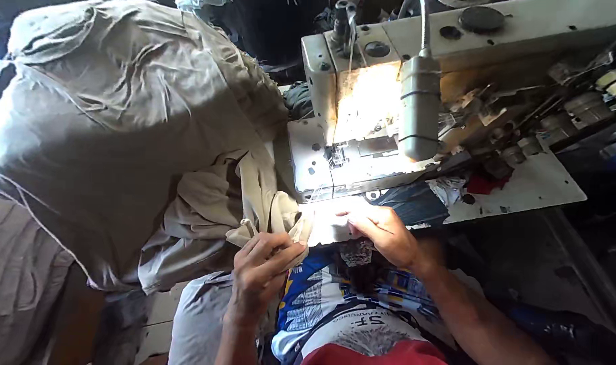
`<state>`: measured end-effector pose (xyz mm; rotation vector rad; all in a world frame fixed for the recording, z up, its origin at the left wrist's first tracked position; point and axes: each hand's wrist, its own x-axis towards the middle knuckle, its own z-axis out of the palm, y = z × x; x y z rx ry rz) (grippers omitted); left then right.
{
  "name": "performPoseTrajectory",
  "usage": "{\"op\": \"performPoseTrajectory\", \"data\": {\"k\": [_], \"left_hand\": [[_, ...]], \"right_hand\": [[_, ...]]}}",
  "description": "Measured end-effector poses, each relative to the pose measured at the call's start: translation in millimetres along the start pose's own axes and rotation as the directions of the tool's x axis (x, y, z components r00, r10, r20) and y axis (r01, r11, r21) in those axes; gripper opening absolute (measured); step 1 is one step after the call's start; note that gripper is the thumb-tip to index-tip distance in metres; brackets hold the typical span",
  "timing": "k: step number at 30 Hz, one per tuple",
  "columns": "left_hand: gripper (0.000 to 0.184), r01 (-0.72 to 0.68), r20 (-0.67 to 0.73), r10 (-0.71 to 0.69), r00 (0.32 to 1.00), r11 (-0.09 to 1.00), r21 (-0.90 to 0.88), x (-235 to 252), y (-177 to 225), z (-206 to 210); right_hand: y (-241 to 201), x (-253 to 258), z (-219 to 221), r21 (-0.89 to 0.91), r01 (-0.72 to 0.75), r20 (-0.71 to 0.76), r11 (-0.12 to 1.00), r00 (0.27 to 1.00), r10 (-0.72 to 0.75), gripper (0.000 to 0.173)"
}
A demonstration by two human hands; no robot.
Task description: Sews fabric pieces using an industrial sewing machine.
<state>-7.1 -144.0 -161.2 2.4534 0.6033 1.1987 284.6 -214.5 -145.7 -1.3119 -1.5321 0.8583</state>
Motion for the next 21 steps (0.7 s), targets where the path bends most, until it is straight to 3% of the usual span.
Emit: {"op": "performPoseTrajectory", "data": {"k": [4, 9, 14, 18, 19, 21], "left_hand": [[0.023, -0.012, -0.021, 0.012, 1.0, 1.0, 0.003, 1, 6, 2], [0.024, -0.016, -0.034, 0.015, 0.999, 1.0, -0.013, -5, 10, 11], [0.023, -0.012, -0.041, 0.01, 0.999, 0.999, -0.042, -10, 11, 18], [0.022, 0.011, -0.086, -0.017, 0.996, 0.998, -0.062, -9, 9, 17], [0.022, 0.019, -0.101, -0.025, 0.995, 0.998, -0.066, -9, 8, 16], [0.022, 0.022, -0.121, -0.031, 0.992, 0.997, -0.072, -8, 8, 15]], "right_hand": [[-10, 19, 13, 0.064, 0.001, 0.029, 0.998, 1.0, -0.003, 0.02], [-11, 38, 27, -0.042, -0.047, 0.058, 0.998, 0.997, 0.049, 0.023], [-18, 43, 35, -0.061, 0.004, 0.114, 0.998, 0.994, 0.003, 0.023], [-24, 22, 33, 0.205, 0.134, 0.156, 0.97, 0.973, -0.168, 0.016], [-21, 17, 31, 0.275, 0.12, 0.132, 0.954, 0.978, -0.161, 0.015], [-10, 15, 25, 0.253, 0.082, 0.042, 0.964, 0.995, -0.096, 0.014]]}}
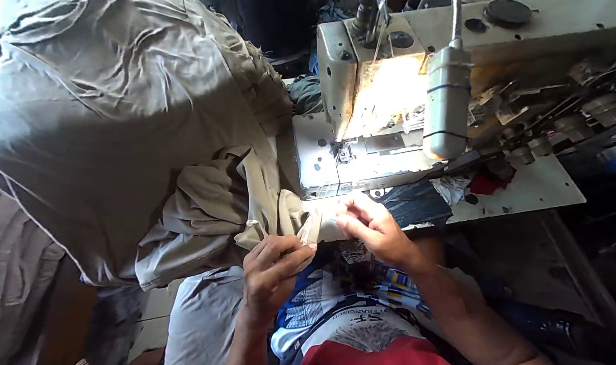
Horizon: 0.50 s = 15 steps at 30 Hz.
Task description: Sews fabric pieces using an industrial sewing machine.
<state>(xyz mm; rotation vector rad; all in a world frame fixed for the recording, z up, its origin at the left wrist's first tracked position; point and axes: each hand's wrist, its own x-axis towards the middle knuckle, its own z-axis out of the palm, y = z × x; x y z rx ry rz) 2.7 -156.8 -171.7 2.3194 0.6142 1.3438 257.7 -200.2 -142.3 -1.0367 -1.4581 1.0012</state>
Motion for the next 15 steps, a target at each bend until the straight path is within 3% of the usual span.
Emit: {"op": "performPoseTrajectory", "data": {"k": [3, 7, 9, 11, 13, 15], "left_hand": [[0.022, -0.019, 0.016, 0.019, 1.0, 1.0, -0.004, 1, 0, 2], [0.021, -0.047, 0.057, 0.047, 0.997, 0.999, 0.003, 1, 1, 5], [0.022, -0.047, 0.066, 0.046, 0.997, 0.999, 0.008, 1, 2, 6], [0.023, -0.037, 0.066, 0.037, 0.997, 0.999, 0.0, -1, 2, 7], [0.022, -0.01, 0.042, 0.011, 0.999, 1.0, -0.023, -3, 4, 8], [0.019, 0.036, -0.028, -0.038, 0.999, 0.997, -0.066, -1, 9, 7]], "right_hand": [[7, 6, -8, -0.148, -0.056, -0.065, 0.987, 0.997, 0.047, 0.016], [2, 22, -4, -0.437, -0.113, -0.008, 0.892, 0.993, 0.121, 0.025], [1, 29, 0, -0.484, -0.09, 0.036, 0.87, 0.992, 0.123, 0.026], [0, 28, 4, -0.367, 0.023, 0.121, 0.93, 0.992, 0.023, 0.022], [-3, 19, 6, -0.072, 0.127, 0.215, 0.989, 0.971, -0.109, 0.017], [-2, 6, 7, 0.181, 0.139, 0.18, 0.974, 0.969, -0.171, 0.017]]}}
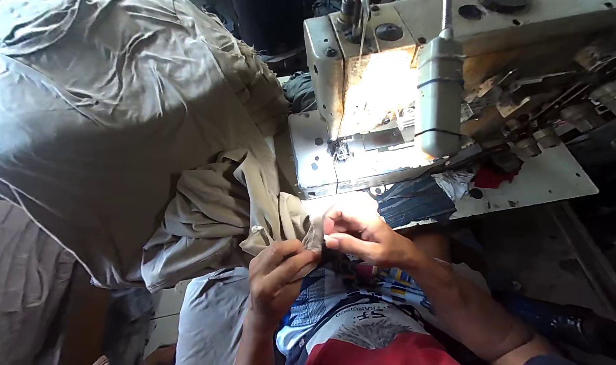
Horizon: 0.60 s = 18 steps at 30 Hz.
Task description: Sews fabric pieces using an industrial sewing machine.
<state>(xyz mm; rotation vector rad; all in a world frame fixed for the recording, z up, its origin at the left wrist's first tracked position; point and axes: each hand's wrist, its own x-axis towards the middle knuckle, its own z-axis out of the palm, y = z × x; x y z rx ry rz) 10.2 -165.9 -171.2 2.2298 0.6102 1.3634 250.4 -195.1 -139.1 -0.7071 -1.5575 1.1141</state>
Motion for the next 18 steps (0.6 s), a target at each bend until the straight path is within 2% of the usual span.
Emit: {"op": "performPoseTrajectory", "data": {"k": [2, 4, 5, 8, 11, 13, 15, 17, 18], "left_hand": [[0.019, 0.056, -0.092, -0.059, 0.994, 0.998, -0.037, 5, 6, -3], [0.021, 0.094, -0.164, -0.105, 0.981, 0.993, -0.072, 10, 10, -9], [0.021, 0.102, -0.19, -0.119, 0.975, 0.99, -0.099, 12, 10, -11], [0.019, 0.112, -0.239, -0.164, 0.957, 0.97, -0.218, 19, 10, -13], [0.016, 0.109, -0.271, -0.204, 0.941, 0.938, -0.328, 24, 12, -11], [0.014, 0.112, -0.264, -0.242, 0.934, 0.898, -0.426, 23, 14, -10], [0.014, 0.115, -0.249, -0.305, 0.919, 0.812, -0.572, 19, 17, -11], [0.014, 0.12, -0.223, -0.38, 0.898, 0.699, -0.705, 16, 20, -14], [0.015, 0.123, -0.214, -0.407, 0.888, 0.66, -0.741, 15, 23, -16]], "right_hand": [[8, -11, -4, 0.061, 0.019, -0.178, 0.998, 0.984, -0.008, 0.024], [17, -15, -7, -0.002, -0.015, -0.349, 1.0, 0.937, 0.014, 0.023], [20, -16, -8, -0.048, -0.06, -0.384, 0.997, 0.922, 0.037, 0.02], [21, -16, -5, -0.12, -0.172, -0.353, 0.978, 0.928, 0.12, 0.021], [18, -8, 1, -0.033, -0.176, -0.316, 0.984, 0.936, 0.157, 0.021], [14, -1, 5, 0.079, -0.126, -0.288, 0.989, 0.947, 0.144, 0.019], [10, 1, 10, 0.228, -0.025, -0.239, 0.973, 0.968, 0.081, 0.019], [7, -3, 12, 0.334, 0.113, -0.193, 0.936, 0.98, -0.05, 0.032], [5, -5, 13, 0.3, 0.162, -0.19, 0.94, 0.976, -0.107, 0.042]]}}
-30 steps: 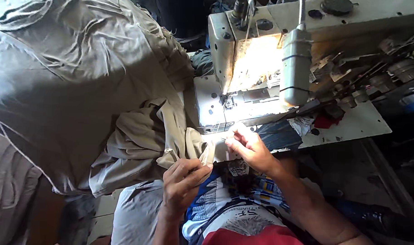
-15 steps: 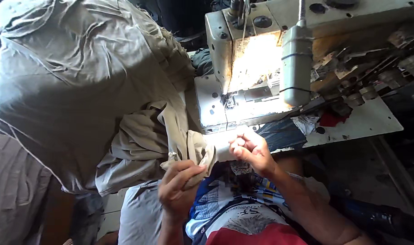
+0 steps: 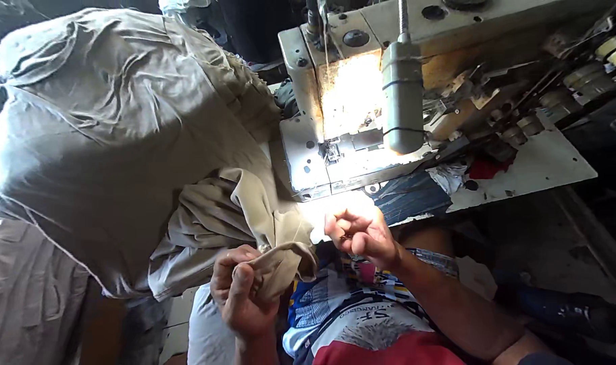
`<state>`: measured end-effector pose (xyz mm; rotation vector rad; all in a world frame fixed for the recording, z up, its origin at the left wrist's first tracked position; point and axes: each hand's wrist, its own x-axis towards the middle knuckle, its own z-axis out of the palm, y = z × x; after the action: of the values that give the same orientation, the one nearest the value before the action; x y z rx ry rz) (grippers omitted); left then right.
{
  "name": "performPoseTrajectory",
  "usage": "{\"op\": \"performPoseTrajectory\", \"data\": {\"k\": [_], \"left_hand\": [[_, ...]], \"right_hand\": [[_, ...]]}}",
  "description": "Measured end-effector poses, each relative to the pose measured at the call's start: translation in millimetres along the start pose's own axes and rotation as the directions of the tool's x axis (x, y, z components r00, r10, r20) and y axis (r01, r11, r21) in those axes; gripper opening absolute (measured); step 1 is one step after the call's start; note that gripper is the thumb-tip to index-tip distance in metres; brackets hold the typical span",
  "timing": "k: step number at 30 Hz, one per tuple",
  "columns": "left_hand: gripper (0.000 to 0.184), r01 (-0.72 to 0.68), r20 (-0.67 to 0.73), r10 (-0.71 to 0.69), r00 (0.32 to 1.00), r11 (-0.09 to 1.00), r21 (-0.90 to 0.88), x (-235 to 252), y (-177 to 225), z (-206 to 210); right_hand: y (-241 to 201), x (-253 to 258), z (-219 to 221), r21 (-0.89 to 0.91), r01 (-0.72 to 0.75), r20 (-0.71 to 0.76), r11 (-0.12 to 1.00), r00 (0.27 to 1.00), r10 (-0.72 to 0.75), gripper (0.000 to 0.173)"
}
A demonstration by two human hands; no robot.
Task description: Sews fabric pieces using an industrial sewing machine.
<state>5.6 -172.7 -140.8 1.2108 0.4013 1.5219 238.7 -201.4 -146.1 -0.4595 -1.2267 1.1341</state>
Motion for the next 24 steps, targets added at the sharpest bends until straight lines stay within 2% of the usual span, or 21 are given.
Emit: {"op": "performPoseTrajectory", "data": {"k": [2, 4, 5, 7, 8, 10, 12, 16, 20, 24], "left_hand": [[0.015, 0.025, -0.008, -0.024, 1.0, 0.999, 0.024, -1, 5, 6], [0.016, 0.024, 0.032, -0.028, 0.999, 0.994, 0.108, 1, 7, 18], [0.017, 0.01, 0.066, -0.021, 0.998, 0.987, 0.158, 5, 9, 24], [0.017, -0.074, 0.129, 0.035, 0.991, 0.947, 0.311, 18, 13, 30], [0.016, -0.123, 0.144, 0.069, 0.987, 0.905, 0.408, 28, 16, 29], [0.018, -0.133, 0.151, 0.063, 0.987, 0.845, 0.518, 48, 17, 24], [0.023, -0.087, 0.173, -0.001, 0.985, 0.861, 0.501, 61, 9, 24], [0.018, -0.042, 0.233, -0.053, 0.971, 0.921, 0.387, 62, -23, 41], [0.017, 0.034, 0.236, -0.119, 0.964, 0.941, 0.336, 51, -39, 46], [0.023, 0.152, 0.293, -0.231, 0.928, 0.951, 0.268, 41, -43, 39]], "right_hand": [[0, -3, 8, -0.161, 0.033, -0.002, 0.986, 0.999, -0.033, 0.056], [4, -5, 16, -0.321, -0.046, 0.055, 0.946, 0.996, 0.067, 0.067], [7, -9, 19, -0.359, -0.105, 0.062, 0.928, 0.989, 0.136, 0.06], [9, -21, 21, -0.323, -0.213, -0.02, 0.922, 0.976, 0.218, 0.021], [4, -25, 18, -0.287, -0.245, -0.07, 0.926, 0.97, 0.235, 0.01], [-17, -31, 9, -0.198, -0.247, -0.173, 0.949, 0.961, 0.214, 0.009], [-36, -34, -3, -0.124, -0.205, -0.243, 0.971, 0.955, 0.171, 0.006], [-58, -41, -18, -0.147, -0.154, -0.301, 0.977, 0.948, 0.104, 0.006], [-56, -50, -23, -0.078, -0.155, -0.4, 0.985, 0.91, 0.111, 0.011], [-51, -48, -22, -0.033, -0.138, -0.439, 0.99, 0.892, 0.11, 0.009]]}}
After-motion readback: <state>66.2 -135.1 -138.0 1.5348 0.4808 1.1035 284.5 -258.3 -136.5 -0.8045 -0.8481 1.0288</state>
